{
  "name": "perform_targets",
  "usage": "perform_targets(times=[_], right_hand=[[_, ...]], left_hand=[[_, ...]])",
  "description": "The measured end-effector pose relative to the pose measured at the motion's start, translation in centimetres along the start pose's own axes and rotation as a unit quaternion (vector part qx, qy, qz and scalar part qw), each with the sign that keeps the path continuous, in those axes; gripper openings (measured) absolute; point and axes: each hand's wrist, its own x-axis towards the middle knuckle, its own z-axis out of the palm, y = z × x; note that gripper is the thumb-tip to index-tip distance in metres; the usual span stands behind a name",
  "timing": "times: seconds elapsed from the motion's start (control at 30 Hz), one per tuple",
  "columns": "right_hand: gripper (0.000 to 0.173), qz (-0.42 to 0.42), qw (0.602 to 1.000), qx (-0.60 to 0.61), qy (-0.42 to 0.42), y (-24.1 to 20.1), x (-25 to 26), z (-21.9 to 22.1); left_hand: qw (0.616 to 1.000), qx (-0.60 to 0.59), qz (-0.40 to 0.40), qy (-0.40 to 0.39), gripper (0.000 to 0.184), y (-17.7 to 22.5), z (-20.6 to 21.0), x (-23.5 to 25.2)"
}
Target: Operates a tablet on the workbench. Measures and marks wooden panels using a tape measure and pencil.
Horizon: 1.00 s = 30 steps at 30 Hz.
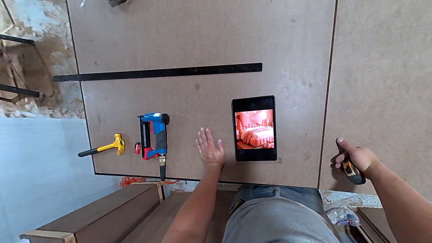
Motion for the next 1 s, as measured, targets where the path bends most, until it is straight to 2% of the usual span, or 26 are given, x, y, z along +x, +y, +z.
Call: perform_targets(times=[1.0], right_hand=[[0.088, 0.005, 1.000, 0.001, 0.003, 0.11, 0.10, 0.03]], left_hand=[[1.000, -0.005, 0.000, 0.013, 0.070, 0.03, 0.08, -0.09]])
